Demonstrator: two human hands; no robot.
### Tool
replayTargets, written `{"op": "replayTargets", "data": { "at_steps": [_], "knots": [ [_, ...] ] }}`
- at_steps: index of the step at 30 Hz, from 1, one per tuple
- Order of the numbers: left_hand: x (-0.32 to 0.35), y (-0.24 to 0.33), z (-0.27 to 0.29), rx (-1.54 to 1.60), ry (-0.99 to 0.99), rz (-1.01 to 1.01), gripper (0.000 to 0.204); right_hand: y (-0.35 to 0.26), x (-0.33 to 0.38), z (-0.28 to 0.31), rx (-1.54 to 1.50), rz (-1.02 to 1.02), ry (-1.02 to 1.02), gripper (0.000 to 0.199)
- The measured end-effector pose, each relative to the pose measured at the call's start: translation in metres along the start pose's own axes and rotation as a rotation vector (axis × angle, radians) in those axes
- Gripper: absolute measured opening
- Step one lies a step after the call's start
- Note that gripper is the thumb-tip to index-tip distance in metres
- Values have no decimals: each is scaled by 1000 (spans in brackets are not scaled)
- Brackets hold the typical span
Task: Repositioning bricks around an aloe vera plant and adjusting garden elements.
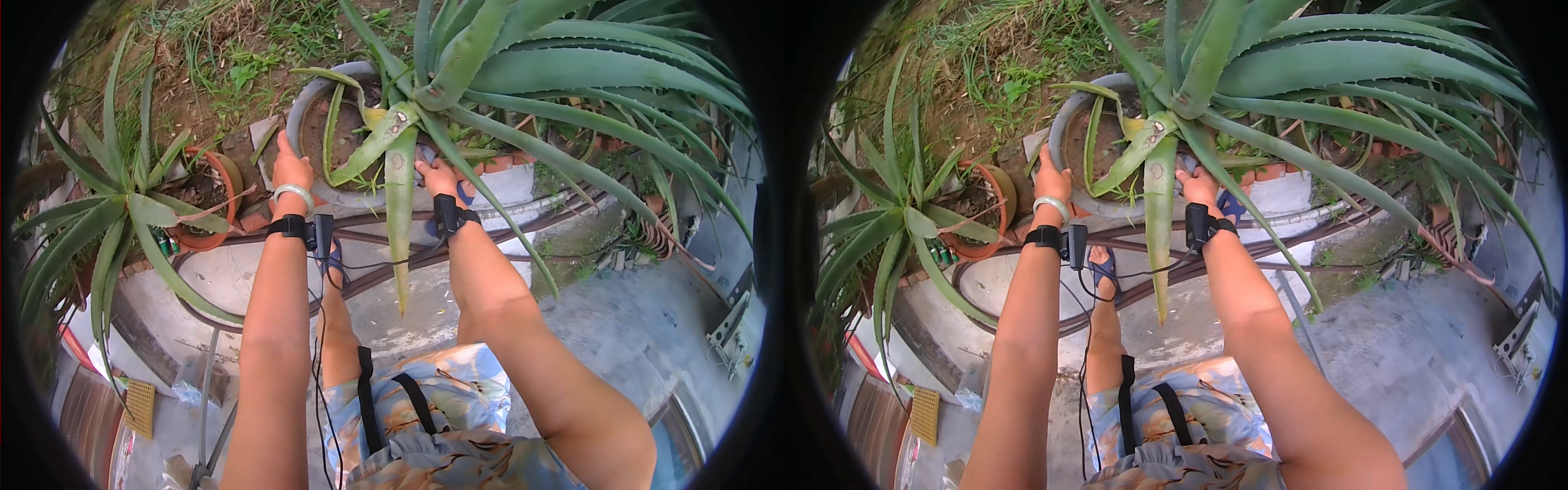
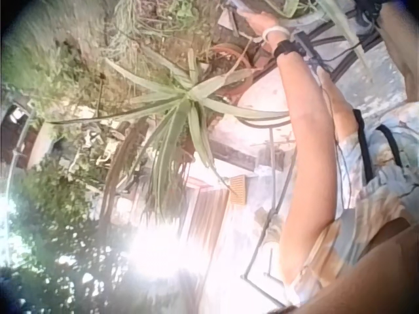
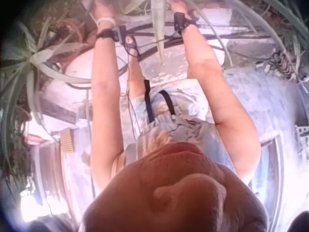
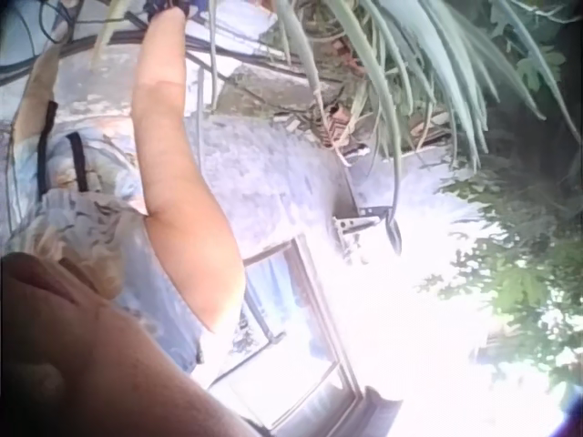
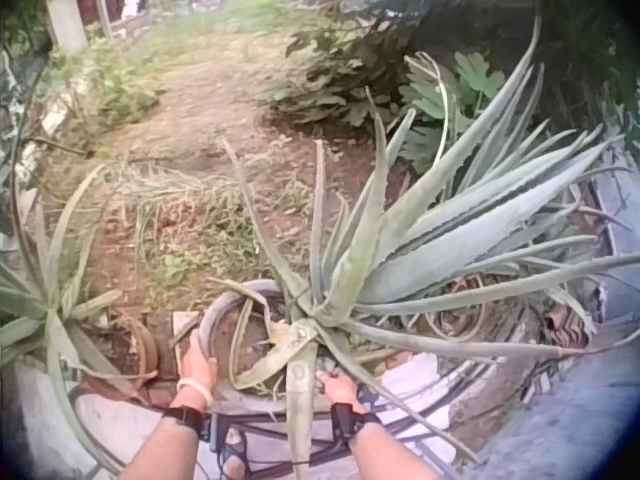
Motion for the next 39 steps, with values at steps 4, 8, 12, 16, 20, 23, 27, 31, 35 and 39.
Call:
{"op": "replayTargets", "data": {
  "at_steps": [4,8,12,16,20,23,27,31,35,39],
  "knots": [
    [-3,-15,-4,58,39,-32,68,6,-2,-7,10,50,-28,35],
    [-5,-16,-11,93,42,-46,70,6,1,-3,-211,84,-104,29],
    [-4,-29,-9,62,37,-20,75,-23,25,-11,-479,103,-208,37],
    [-9,-32,-14,87,35,-33,77,-30,35,-8,-549,74,-161,31],
    [-8,-33,-15,127,15,-46,79,-29,38,-9,-584,60,-164,24],
    [-8,-37,-17,155,5,-47,79,-27,41,-13,-666,45,-130,20],
    [-9,-41,-15,157,3,-40,75,-26,41,-15,-688,22,-151,20],
    [-6,-36,-22,156,30,-39,72,-21,33,-7,-716,34,-150,15],
    [-2,-43,-20,208,-7,14,70,-39,38,-8,-673,-36,-144,11],
    [12,-31,-33,191,-11,85,70,-24,-1,18,-572,-14,-230,19]
  ]
}}
Point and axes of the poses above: each hand's wrist, its own x-axis away from the middle knuckle, its own z-axis out of the back of the hand, y = z × x, the point moved 1 cm from there along -x, towards the middle knuckle, and after that the axes turned 10 degrees about -y, right-handed, at the moved point
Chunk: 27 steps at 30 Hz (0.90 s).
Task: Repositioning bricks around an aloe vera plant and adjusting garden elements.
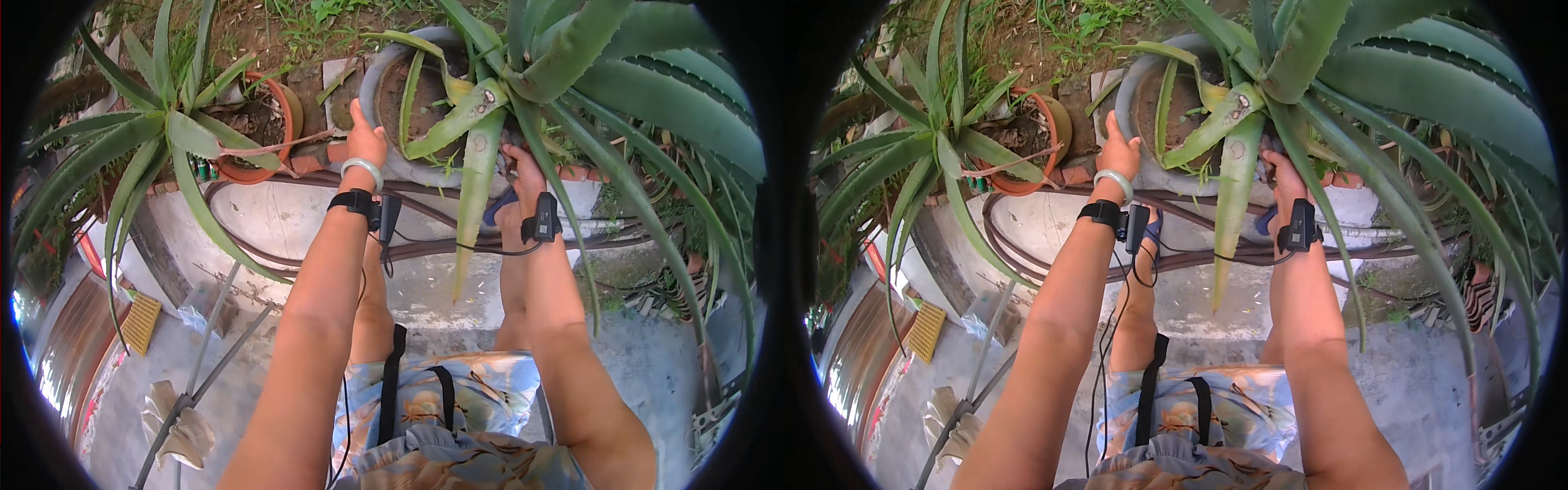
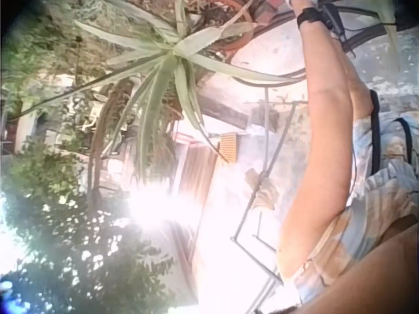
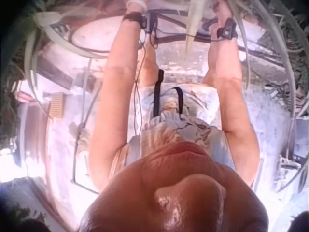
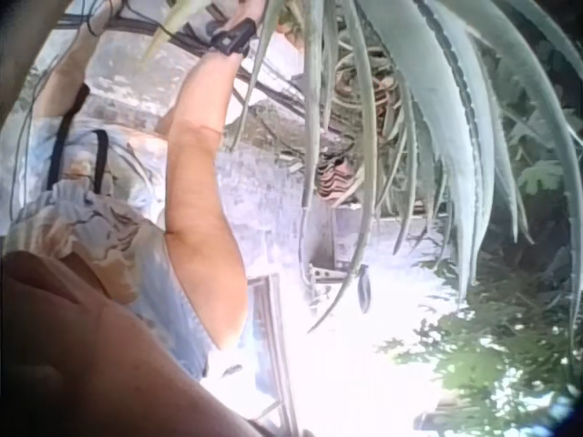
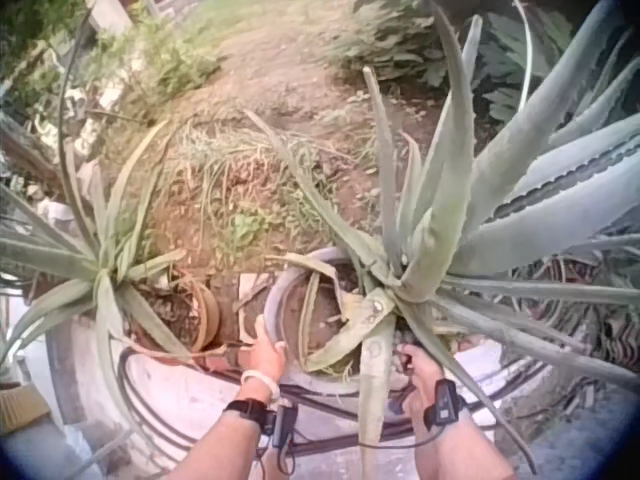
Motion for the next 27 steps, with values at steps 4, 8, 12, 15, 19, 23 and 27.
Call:
{"op": "replayTargets", "data": {
  "at_steps": [4,8,12,15,19,23,27],
  "knots": [
    [4,-11,-2,72,21,-30,73,-16,7,-16,55,-3,6,19],
    [2,-11,0,90,-10,-72,74,-6,-2,-3,35,17,7,19],
    [-1,-7,8,82,-48,-70,73,3,1,-7,76,63,40,19],
    [-5,-5,14,15,-93,-17,72,14,11,-15,36,23,68,22],
    [-31,-9,16,-7,-42,-171,72,26,28,-23,-61,51,127,22],
    [-37,-9,13,4,-66,-193,73,41,22,-19,-105,48,193,21],
    [-34,-6,14,-64,-52,-163,75,39,25,-27,-64,47,239,19]
  ]
}}
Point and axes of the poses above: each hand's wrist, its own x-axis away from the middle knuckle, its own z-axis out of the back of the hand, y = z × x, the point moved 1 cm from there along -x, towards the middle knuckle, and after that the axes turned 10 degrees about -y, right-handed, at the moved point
